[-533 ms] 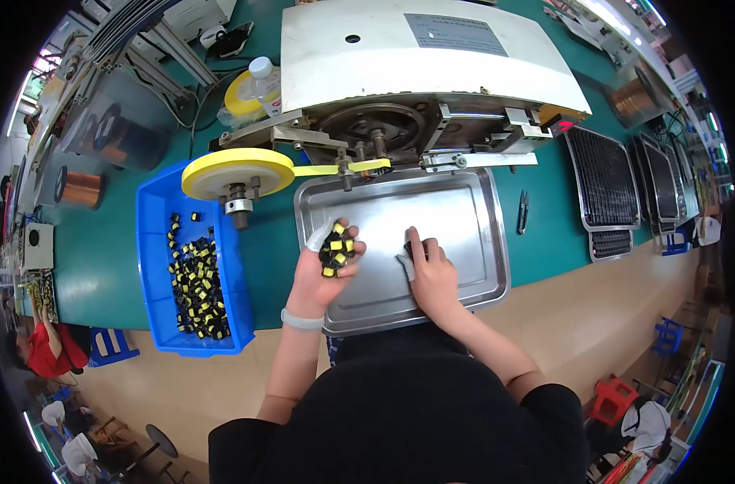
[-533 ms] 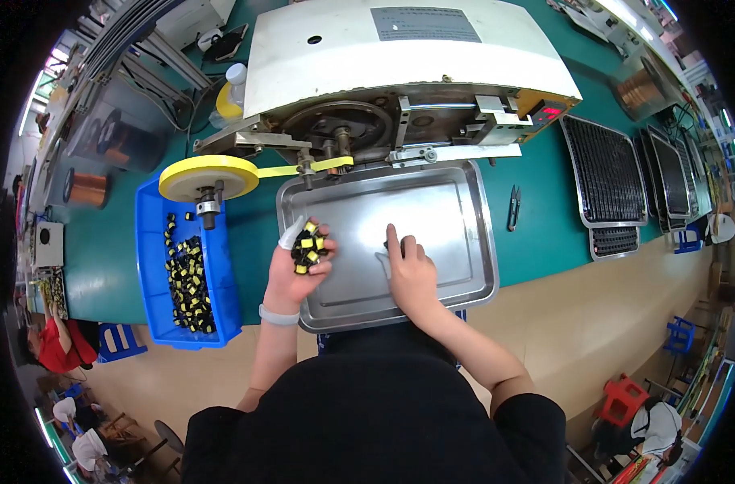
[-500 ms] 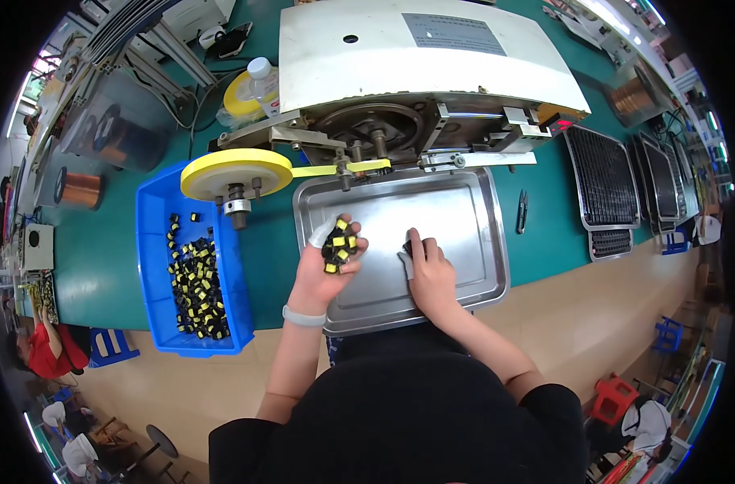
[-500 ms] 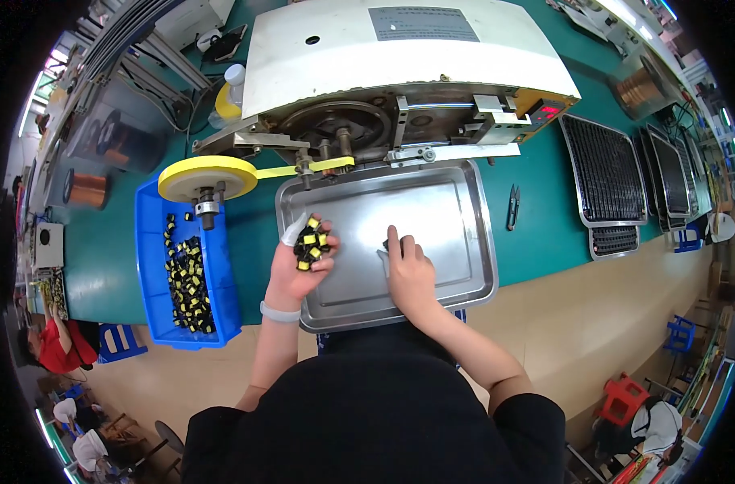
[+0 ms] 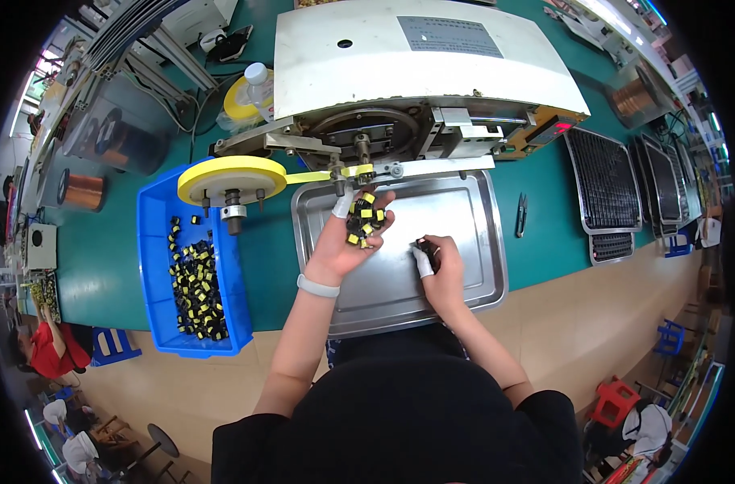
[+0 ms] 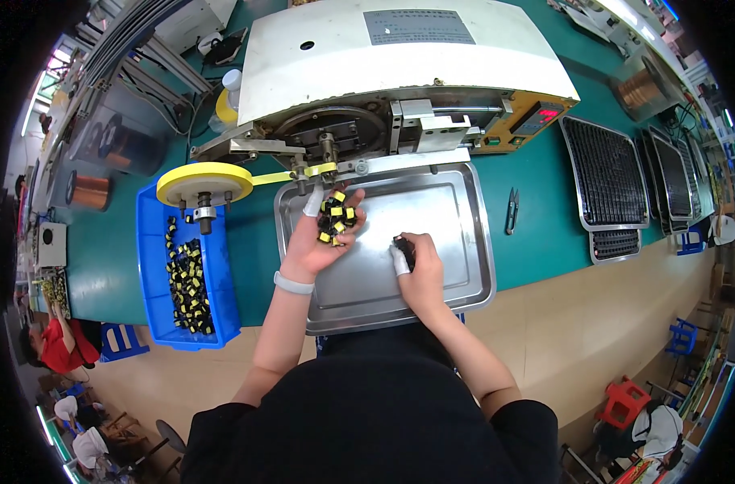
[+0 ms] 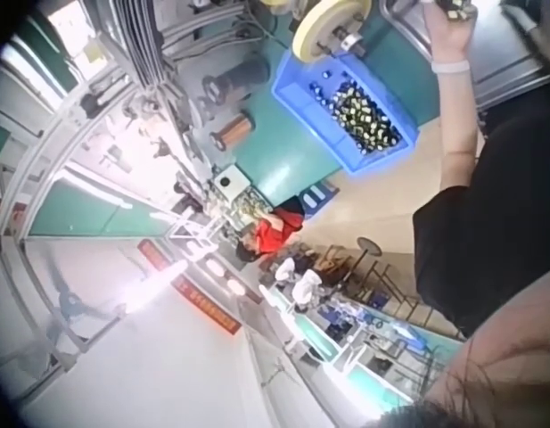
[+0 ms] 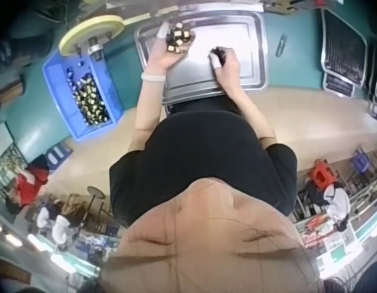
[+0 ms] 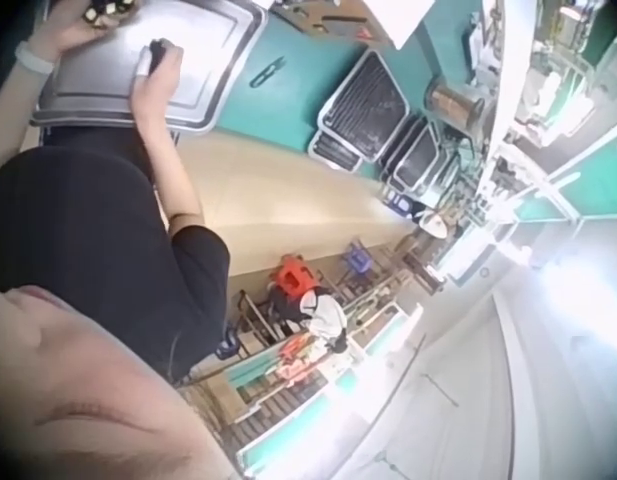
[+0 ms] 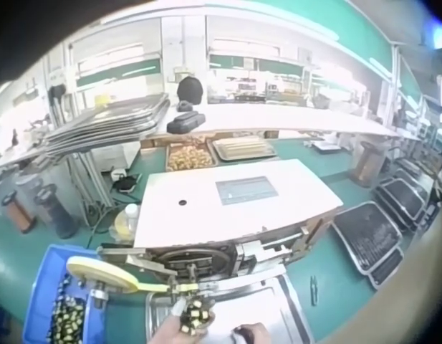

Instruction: The person assembles electronic components using a specialized taping machine at an industrial workstation.

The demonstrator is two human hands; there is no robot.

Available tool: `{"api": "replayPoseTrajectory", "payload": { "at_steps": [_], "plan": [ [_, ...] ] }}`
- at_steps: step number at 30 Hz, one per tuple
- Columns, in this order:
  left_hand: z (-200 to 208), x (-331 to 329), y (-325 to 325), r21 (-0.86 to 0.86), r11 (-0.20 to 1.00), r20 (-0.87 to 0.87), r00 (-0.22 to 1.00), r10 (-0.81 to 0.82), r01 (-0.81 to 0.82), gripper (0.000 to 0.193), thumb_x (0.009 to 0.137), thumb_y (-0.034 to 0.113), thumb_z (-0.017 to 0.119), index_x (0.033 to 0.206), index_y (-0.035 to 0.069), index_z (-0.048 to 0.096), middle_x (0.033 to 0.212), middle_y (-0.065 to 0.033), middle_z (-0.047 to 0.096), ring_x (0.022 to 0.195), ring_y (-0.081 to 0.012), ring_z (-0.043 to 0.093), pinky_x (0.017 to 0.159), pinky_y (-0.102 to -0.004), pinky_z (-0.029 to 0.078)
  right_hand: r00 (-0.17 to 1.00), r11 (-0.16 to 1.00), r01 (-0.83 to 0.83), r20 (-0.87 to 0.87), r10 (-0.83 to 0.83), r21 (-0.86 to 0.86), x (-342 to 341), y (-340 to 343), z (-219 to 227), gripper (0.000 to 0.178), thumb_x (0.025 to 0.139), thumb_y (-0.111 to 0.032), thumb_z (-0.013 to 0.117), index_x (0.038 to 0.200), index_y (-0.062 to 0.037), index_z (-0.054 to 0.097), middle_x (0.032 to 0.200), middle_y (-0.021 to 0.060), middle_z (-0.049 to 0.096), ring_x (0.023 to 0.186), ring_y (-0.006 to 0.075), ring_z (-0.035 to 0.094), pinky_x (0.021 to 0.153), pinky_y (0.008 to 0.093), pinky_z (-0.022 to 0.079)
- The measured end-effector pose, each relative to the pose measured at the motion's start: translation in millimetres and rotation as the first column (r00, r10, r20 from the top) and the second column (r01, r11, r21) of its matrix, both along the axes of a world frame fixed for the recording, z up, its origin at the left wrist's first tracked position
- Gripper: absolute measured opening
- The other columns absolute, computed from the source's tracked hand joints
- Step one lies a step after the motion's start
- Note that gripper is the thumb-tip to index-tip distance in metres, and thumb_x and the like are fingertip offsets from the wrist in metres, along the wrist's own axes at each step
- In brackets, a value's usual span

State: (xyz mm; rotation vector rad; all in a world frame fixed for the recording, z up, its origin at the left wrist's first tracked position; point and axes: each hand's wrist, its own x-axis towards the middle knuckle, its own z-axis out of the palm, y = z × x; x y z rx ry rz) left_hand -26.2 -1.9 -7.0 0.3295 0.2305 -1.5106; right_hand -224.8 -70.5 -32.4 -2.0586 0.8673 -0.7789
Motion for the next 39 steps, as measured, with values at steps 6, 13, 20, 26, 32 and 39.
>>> {"api": "replayPoseTrajectory", "payload": {
  "at_steps": [6, 13, 20, 26, 32, 39],
  "plan": [
    [-9, 5, -14, -0.215, 0.977, -0.119, 0.992, -0.028, 0.002, 0.031, 0.097, 0.036, 0.051, 0.119, 0.015, 0.055, 0.106, -0.0056, 0.058, 0.099, -0.0222, 0.053, 0.05, -0.0251, 0.044, 0.985, 0.97, 0.056, 0.147, -0.093, 0.235, 13, -4, 16, 0.026, 0.085, 0.0, 0.065, 0.108, -0.0006, 0.052, 0.089, 0.003, 0.066, 0.055, 0.0023, 0.042, 0.049, 0.0198, 0.032],
    [-7, -16, 37, -0.083, 0.997, -0.047, 0.999, 0.003, -0.007, 0.034, 0.099, 0.038, 0.046, 0.119, 0.012, 0.053, 0.107, -0.0094, 0.058, 0.094, -0.0266, 0.057, 0.049, -0.0248, 0.041, 0.958, 0.966, -0.063, 0.286, -0.011, 0.251, 62, -9, 40, 0.029, 0.082, 0.001, 0.066, 0.108, -0.0016, 0.054, 0.082, -0.0015, 0.06, 0.055, 0.0014, 0.037, 0.05, 0.0187, 0.031],
    [-8, -13, 89, -0.038, 0.997, 0.046, 0.997, 0.068, -0.066, 0.032, 0.099, 0.04, 0.044, 0.112, 0.012, 0.052, 0.112, -0.0107, 0.057, 0.096, -0.0262, 0.058, 0.052, -0.0257, 0.042, 0.919, 0.997, 0.02, 0.395, 0.01, -0.072, 114, -3, 26, 0.028, 0.079, 0.003, 0.067, 0.105, -0.0009, 0.057, 0.095, 0.0052, 0.059, 0.06, 0.0067, 0.045, 0.051, 0.0207, 0.035],
    [-8, -8, 106, -0.05, 0.994, -0.002, 0.995, 0.102, -0.102, 0.029, 0.099, 0.038, 0.045, 0.11, 0.013, 0.053, 0.109, -0.0084, 0.054, 0.097, -0.0259, 0.054, 0.053, -0.0271, 0.044, 0.881, 0.987, 0.078, 0.473, -0.004, -0.138, 125, 1, 16, 0.029, 0.078, 0.004, 0.069, 0.104, 0.0007, 0.056, 0.098, 0.0091, 0.059, 0.07, 0.0123, 0.055, 0.056, 0.023, 0.043],
    [-7, -5, 102, -0.033, 0.996, -0.042, 0.995, 0.087, -0.088, 0.026, 0.098, 0.035, 0.046, 0.109, 0.013, 0.054, 0.108, -0.0083, 0.054, 0.101, -0.0276, 0.054, 0.055, -0.0288, 0.045, 0.905, 0.95, 0.127, 0.426, 0.007, -0.285, 134, -12, 8, 0.03, 0.078, 0.004, 0.069, 0.105, 0.001, 0.056, 0.101, 0.0115, 0.059, 0.073, 0.0155, 0.058, 0.057, 0.0255, 0.045],
    [-3, -7, 84, -0.103, 0.988, -0.094, 0.99, 0.104, -0.113, 0.026, 0.098, 0.035, 0.047, 0.109, 0.013, 0.055, 0.109, -0.0087, 0.054, 0.102, -0.027, 0.052, 0.057, -0.029, 0.045, 0.897, 0.937, -0.05, 0.428, -0.11, 0.346, 115, -7, 19, 0.026, 0.084, -0.004, 0.069, 0.106, -0.0008, 0.054, 0.086, 0.0062, 0.06, 0.061, 0.0105, 0.051, 0.05, 0.0248, 0.039]
  ]
}}
